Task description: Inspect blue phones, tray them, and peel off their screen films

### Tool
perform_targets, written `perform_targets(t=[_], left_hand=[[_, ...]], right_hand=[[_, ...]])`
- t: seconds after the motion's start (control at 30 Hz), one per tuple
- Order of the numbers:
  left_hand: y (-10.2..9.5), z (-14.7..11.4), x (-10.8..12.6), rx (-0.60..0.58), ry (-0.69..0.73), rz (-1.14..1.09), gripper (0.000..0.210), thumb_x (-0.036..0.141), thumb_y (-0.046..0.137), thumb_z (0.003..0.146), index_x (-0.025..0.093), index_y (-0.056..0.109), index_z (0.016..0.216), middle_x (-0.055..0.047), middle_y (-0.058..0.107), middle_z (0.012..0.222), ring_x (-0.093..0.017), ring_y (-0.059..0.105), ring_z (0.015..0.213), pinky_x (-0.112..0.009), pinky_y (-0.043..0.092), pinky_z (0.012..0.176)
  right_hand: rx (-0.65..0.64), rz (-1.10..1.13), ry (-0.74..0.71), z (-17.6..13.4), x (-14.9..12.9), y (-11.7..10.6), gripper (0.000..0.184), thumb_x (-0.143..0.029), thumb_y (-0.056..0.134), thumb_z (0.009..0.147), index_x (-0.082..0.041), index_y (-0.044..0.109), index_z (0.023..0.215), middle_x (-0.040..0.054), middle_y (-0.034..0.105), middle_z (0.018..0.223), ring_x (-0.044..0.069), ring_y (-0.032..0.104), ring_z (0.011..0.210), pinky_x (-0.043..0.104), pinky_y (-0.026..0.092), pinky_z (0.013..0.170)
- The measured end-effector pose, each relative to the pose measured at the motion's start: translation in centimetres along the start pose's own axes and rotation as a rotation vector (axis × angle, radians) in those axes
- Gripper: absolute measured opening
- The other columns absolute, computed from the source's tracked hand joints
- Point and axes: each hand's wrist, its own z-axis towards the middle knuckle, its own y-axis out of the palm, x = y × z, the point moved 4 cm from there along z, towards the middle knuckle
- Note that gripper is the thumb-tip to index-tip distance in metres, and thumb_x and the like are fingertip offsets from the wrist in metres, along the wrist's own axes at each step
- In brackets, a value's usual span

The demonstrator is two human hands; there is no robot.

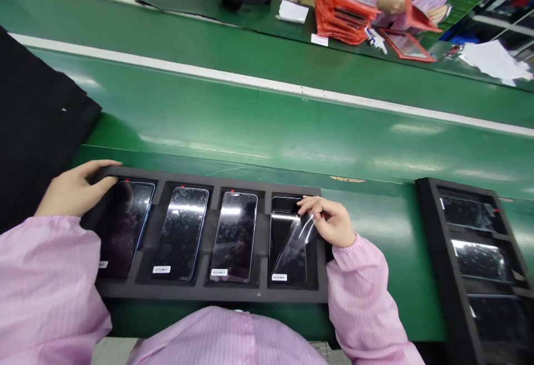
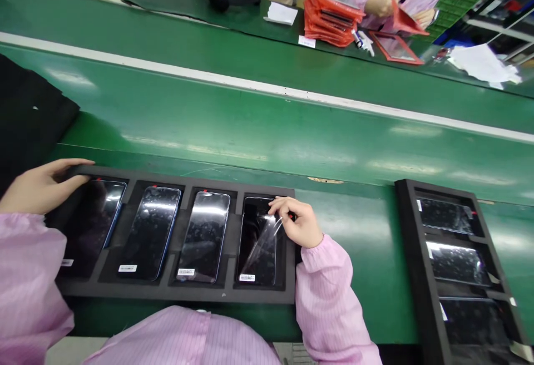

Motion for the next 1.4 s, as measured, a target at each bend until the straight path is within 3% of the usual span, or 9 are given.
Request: perform_targets(t=[0.17,0.37,0.53,0.7,0.83,0.97,1.17,1.3,1.4], left_hand=[[0.1,0.1,-0.2,-0.008,0.01,-0.007,0.047,0.045,0.054,0.076,0.031,0.063,0.12,0.0,0.066,0.1,-0.024,0.061,0.094,-0.037,0.046,0.093],[0.2,0.3,-0.5,-0.017,0.012,-0.011,0.047,0.045,0.053,0.076,0.034,0.062,0.121,0.0,0.066,0.103,-0.025,0.062,0.097,-0.041,0.046,0.097],[0.3,0.6,-0.8,-0.03,0.021,0.0,0.05,0.048,0.052,0.075,0.033,0.062,0.122,-0.002,0.066,0.104,-0.027,0.062,0.099,-0.044,0.047,0.096],[0.4,0.7,-1.2,-0.02,0.026,0.012,0.052,0.05,0.051,0.075,0.033,0.061,0.123,-0.003,0.066,0.104,-0.028,0.062,0.099,-0.046,0.048,0.096],[0.6,0.8,-1.2,-0.017,0.048,-0.008,0.053,0.05,0.051,0.075,0.031,0.061,0.124,-0.004,0.066,0.107,-0.03,0.062,0.103,-0.047,0.047,0.097],[0.9,0.9,-1.2,-0.045,0.069,-0.022,0.055,0.049,0.049,0.077,0.029,0.058,0.127,-0.005,0.065,0.114,-0.03,0.061,0.106,-0.047,0.046,0.099],[0.8,0.3,-0.6,-0.066,0.044,0.015,0.054,0.047,0.051,0.079,0.033,0.056,0.13,-0.001,0.063,0.081,-0.024,0.063,0.076,-0.032,0.05,0.072],[0.9,-0.1,-0.1,-0.091,0.037,0.051,0.053,0.045,0.048,0.083,0.031,0.052,0.134,0.001,0.055,0.067,-0.022,0.06,0.063,-0.03,0.047,0.064],[0.7,-0.3,0.3,-0.053,0.129,0.059,0.055,0.043,0.043,0.086,0.023,0.05,0.137,-0.009,0.064,0.102,-0.03,0.064,0.096,-0.041,0.05,0.087]], right_hand=[[0.061,0.127,0.059,0.0,0.2,-0.4,0.031,-0.026,0.056,0.09,-0.022,0.037,0.066,0.0046,0.068,0.074,0.019,0.065,0.08,0.044,0.054,0.086],[0.007,0.068,0.066,-0.6,-3.0,0.4,0.029,-0.016,0.063,0.086,-0.021,0.052,0.113,0.0027,0.069,0.081,0.015,0.063,0.07,0.029,0.053,0.067],[-0.308,0.033,-0.183,-2.0,-8.2,5.3,0.024,-0.01,0.056,0.087,-0.022,0.065,0.106,0.0001,0.073,0.087,0.013,0.067,0.073,0.027,0.052,0.072],[-0.52,0.159,-0.12,-3.7,-8.7,10.3,0.033,-0.013,0.043,0.093,-0.018,0.063,0.119,0.0042,0.07,0.106,0.013,0.068,0.093,0.025,0.056,0.084],[-0.42,0.15,-0.072,-3.4,-8.3,9.5,0.035,-0.013,0.046,0.092,-0.018,0.061,0.123,0.0056,0.069,0.109,0.014,0.066,0.096,0.028,0.056,0.086],[-0.137,0.077,0.015,-2.7,-7.6,4.8,0.035,-0.013,0.054,0.09,-0.022,0.06,0.123,0.0042,0.069,0.104,0.014,0.067,0.087,0.029,0.056,0.082],[0.296,-0.504,0.153,-3.1,-5.0,0.5,0.042,-0.024,0.054,0.091,-0.021,0.051,0.132,0.0111,0.06,0.124,0.027,0.056,0.115,0.048,0.047,0.099],[0.191,-0.632,0.134,-3.4,-3.7,2.5,0.044,-0.025,0.05,0.092,-0.019,0.047,0.135,0.013,0.059,0.124,0.029,0.054,0.114,0.049,0.047,0.097],[0.113,-0.733,0.171,-3.8,-3.0,4.0,0.044,-0.026,0.05,0.092,-0.015,0.047,0.134,0.0163,0.057,0.127,0.032,0.054,0.114,0.05,0.047,0.094]])
